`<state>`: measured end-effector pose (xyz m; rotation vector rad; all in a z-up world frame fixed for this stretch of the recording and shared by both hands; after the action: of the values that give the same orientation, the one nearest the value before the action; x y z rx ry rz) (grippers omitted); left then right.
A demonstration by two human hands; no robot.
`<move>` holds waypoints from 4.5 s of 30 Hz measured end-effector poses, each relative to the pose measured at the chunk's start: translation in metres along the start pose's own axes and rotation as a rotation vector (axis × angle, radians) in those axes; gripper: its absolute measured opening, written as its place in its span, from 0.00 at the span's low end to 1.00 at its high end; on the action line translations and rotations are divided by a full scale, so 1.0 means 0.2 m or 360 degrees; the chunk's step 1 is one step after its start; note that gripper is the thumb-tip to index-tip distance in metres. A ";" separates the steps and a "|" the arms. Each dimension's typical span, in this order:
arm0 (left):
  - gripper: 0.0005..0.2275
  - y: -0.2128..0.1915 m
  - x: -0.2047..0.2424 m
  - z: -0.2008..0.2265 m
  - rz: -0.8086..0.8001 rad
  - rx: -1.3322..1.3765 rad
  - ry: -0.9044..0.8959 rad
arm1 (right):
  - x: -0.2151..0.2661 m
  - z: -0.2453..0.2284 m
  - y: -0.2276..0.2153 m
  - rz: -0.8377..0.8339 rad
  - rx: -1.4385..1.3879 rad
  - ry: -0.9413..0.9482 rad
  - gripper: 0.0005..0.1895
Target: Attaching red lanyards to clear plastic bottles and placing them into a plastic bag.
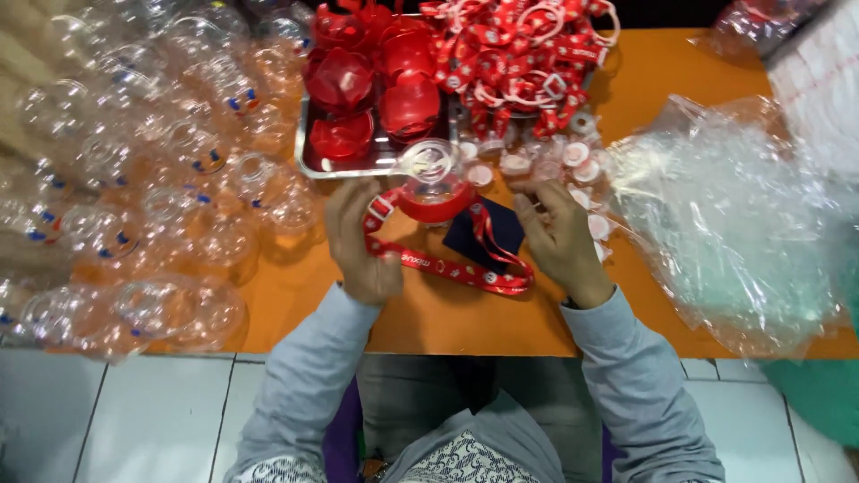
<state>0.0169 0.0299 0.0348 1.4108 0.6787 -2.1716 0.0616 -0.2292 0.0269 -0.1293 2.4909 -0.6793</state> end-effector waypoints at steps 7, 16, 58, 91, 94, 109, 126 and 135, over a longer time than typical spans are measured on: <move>0.15 0.33 0.21 0.32 -0.0509 0.0431 0.0271 | 0.17 0.12 -0.25 0.0242 0.0318 0.0058 0.16; 0.16 0.91 0.26 0.60 -0.1162 0.0634 0.0255 | 0.40 0.34 -0.70 0.0522 0.1167 0.0639 0.24; 0.21 0.48 -0.05 0.54 -0.1160 0.1532 -0.0834 | 0.27 -0.07 -0.54 0.0456 -0.0160 0.0126 0.08; 0.11 0.19 0.03 0.46 -0.0959 0.1106 -0.1120 | 0.09 -0.35 -0.18 0.0003 -0.0279 -0.0206 0.07; 0.11 0.13 0.04 0.40 -0.1086 0.1072 -0.1129 | 0.09 -0.26 -0.20 0.0098 -0.0304 -0.0049 0.11; 0.10 -0.03 0.14 0.18 -0.0891 0.1337 -0.1639 | 0.16 0.09 -0.41 0.0670 -0.0328 0.0460 0.12; 0.20 -0.06 0.20 0.43 -0.0804 0.0962 -0.1694 | 0.39 0.01 -0.50 0.0854 -0.0477 0.0643 0.12; 0.06 -0.06 0.21 0.44 -0.0831 0.1659 -0.1893 | 0.52 0.03 -0.59 0.0502 -0.1132 0.0993 0.07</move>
<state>-0.0663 -0.0198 0.0294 -0.0779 -0.6959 -3.3405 -0.0293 -0.3581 0.0305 0.2530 3.1363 0.3848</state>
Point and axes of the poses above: each hand's wrist, its own x-axis away from the middle knuckle, its own y-axis out of the palm, z = x × y, the point moved 4 cm from there along -x, towards the middle knuckle, and after that the axes turned 1 degree about -z, right-handed, at the moved point
